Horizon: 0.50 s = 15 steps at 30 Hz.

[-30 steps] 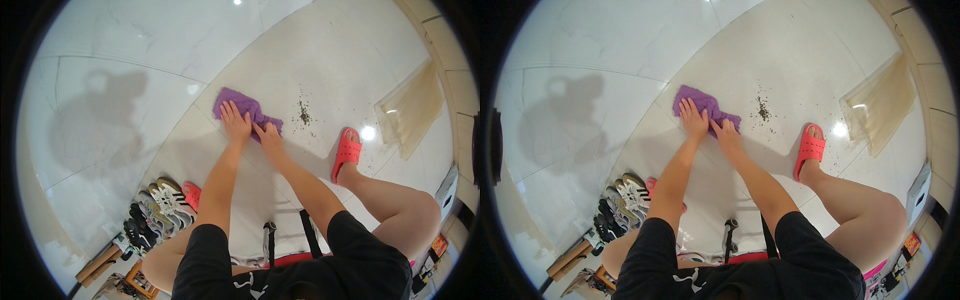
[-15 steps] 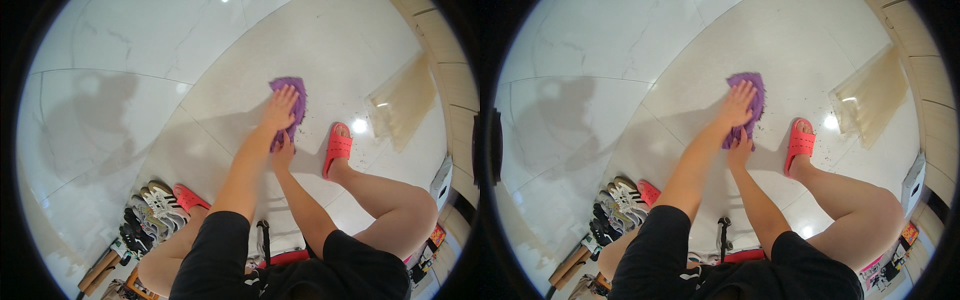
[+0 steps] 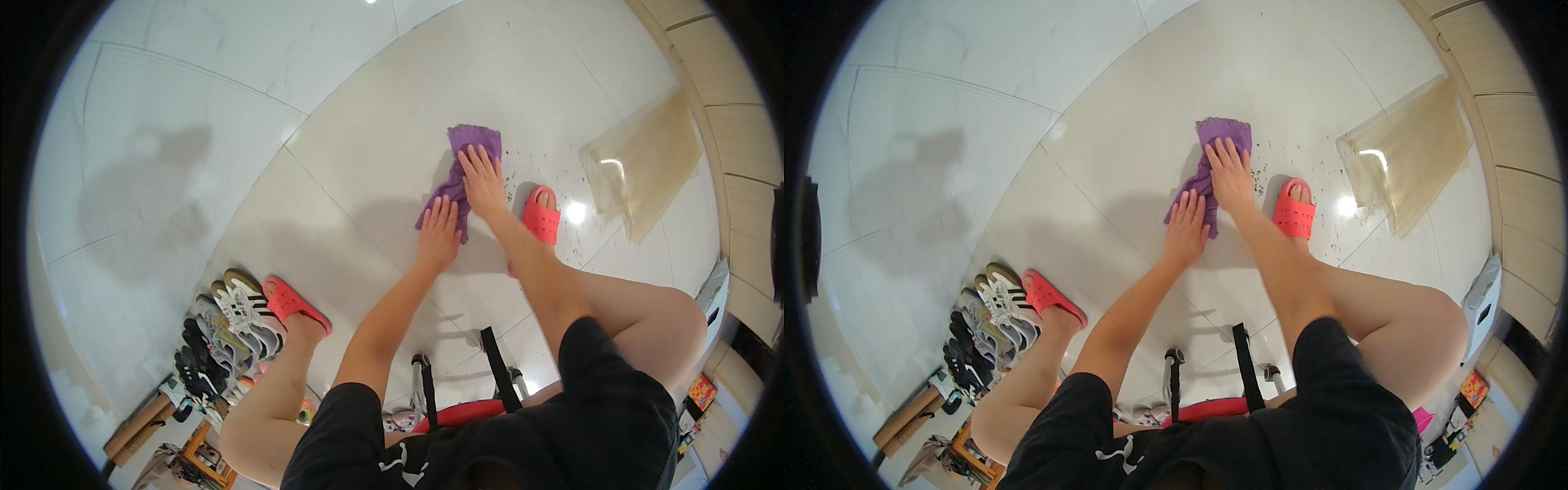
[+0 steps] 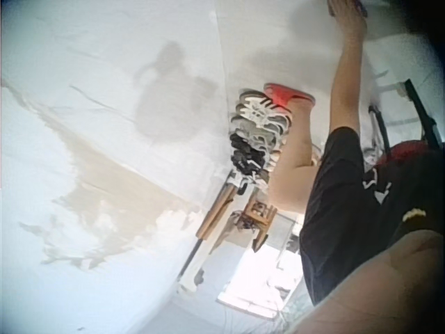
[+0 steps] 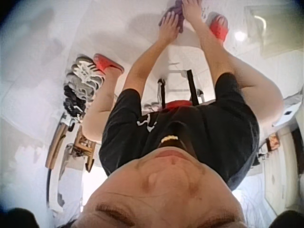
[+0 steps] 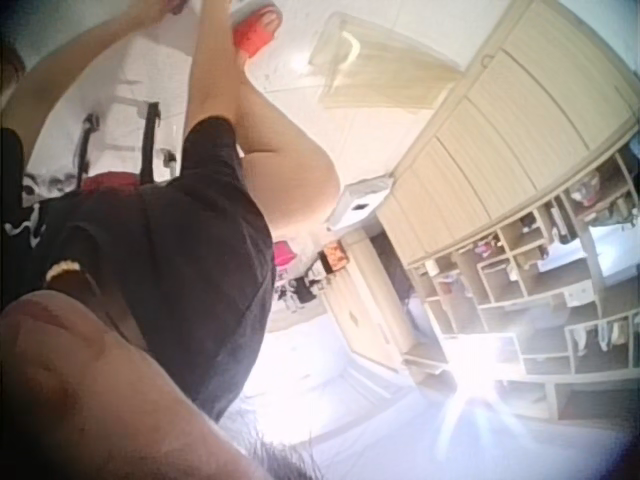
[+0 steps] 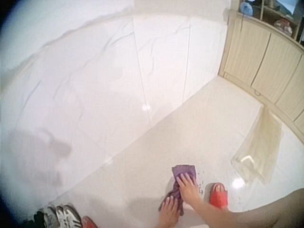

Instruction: The person holds a metal basin containing soil, places it on the floor, and uses a purple cloth to wipe spilled soil from the tiled floor near a row of shoes.

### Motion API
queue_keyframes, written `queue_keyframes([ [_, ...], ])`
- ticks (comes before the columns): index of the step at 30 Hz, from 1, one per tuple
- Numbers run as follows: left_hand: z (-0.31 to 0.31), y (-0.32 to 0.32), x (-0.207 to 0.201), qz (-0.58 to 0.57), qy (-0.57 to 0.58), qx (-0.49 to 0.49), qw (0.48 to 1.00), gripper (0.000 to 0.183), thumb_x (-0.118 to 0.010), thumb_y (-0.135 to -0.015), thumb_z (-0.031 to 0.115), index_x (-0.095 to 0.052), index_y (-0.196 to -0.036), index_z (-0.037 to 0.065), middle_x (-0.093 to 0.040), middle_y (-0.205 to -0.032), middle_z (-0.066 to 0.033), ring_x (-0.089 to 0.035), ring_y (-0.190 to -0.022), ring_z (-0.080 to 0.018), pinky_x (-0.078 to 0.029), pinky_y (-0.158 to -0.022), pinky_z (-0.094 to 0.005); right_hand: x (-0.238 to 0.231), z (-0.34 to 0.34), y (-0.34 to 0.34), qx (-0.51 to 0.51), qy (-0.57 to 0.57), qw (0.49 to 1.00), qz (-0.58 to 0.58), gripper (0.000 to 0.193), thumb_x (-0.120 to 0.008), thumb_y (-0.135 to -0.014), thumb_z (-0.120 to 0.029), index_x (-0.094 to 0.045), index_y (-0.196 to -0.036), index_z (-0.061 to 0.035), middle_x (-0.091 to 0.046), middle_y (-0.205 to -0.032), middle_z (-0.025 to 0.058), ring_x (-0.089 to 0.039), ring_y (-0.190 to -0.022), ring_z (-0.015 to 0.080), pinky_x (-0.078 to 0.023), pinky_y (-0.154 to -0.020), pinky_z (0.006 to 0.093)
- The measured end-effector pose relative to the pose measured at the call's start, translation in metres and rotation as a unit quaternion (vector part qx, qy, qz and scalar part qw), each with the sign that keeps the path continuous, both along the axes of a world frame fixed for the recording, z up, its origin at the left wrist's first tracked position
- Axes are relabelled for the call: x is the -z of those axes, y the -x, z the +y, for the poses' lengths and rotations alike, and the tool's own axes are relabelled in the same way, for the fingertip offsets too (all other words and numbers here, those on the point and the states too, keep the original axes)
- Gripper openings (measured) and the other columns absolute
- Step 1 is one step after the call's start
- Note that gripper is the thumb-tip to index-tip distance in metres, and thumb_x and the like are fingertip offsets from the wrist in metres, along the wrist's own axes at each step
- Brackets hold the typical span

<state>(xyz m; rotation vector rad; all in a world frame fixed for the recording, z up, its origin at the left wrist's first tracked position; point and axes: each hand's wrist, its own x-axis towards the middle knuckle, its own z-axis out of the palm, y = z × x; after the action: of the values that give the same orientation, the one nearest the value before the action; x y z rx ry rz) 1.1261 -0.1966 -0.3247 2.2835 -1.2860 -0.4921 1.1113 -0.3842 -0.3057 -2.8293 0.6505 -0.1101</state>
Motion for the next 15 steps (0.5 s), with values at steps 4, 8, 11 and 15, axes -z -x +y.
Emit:
queue_keyframes([
  [4, 0.004, 0.012, 0.002, -0.007, -0.017, -0.067, 0.998, 0.07, -0.057, -0.091, 0.029, -0.029, -0.151, 0.008, -0.02, -0.158, -0.0206, -0.018, -0.146, -0.038, -0.018, -0.117, -0.0511, 0.004, -0.043, -0.007, -0.097, 0.062, 0.987, 0.109, 0.062, -0.052, -0.096, -0.037, -0.03, -0.151, -0.0205, -0.029, -0.157, 0.0055, -0.027, -0.145, 0.0276, -0.023, -0.114, 0.0568],
  [8, -0.008, 0.003, 0.004, -0.045, -0.013, -0.084, 0.995, 0.071, -0.06, -0.089, 0.031, -0.032, -0.151, 0.012, -0.021, -0.158, -0.02, -0.019, -0.146, -0.0372, -0.018, -0.117, -0.0508, 0.01, -0.05, -0.015, -0.069, 0.095, 0.985, 0.124, 0.067, -0.05, -0.096, -0.046, -0.026, -0.153, -0.0213, -0.026, -0.158, 0.0066, -0.025, -0.145, 0.0289, -0.022, -0.114, 0.0577],
  [11, -0.017, 0.0, 0.0, -0.045, -0.013, -0.08, 0.996, 0.066, -0.057, -0.092, 0.032, -0.033, -0.151, 0.014, -0.021, -0.158, -0.02, -0.018, -0.146, -0.0392, -0.019, -0.116, -0.0529, 0.017, -0.051, -0.012, -0.007, 0.111, 0.984, 0.141, 0.068, -0.045, -0.097, -0.05, -0.024, -0.154, -0.0197, -0.023, -0.159, 0.0105, -0.023, -0.145, 0.0322, -0.019, -0.115, 0.0568],
  [15, -0.024, 0.006, -0.006, -0.023, -0.008, -0.081, 0.996, 0.061, -0.057, -0.092, 0.031, -0.04, -0.147, 0.013, -0.021, -0.158, -0.0188, -0.018, -0.146, -0.0397, -0.02, -0.116, -0.0551, 0.029, -0.05, 0.012, 0.055, 0.126, 0.979, 0.148, 0.071, -0.043, -0.097, -0.05, -0.024, -0.154, -0.0115, -0.024, -0.156, 0.0231, -0.025, -0.143, 0.0409, -0.018, -0.115, 0.0564],
])
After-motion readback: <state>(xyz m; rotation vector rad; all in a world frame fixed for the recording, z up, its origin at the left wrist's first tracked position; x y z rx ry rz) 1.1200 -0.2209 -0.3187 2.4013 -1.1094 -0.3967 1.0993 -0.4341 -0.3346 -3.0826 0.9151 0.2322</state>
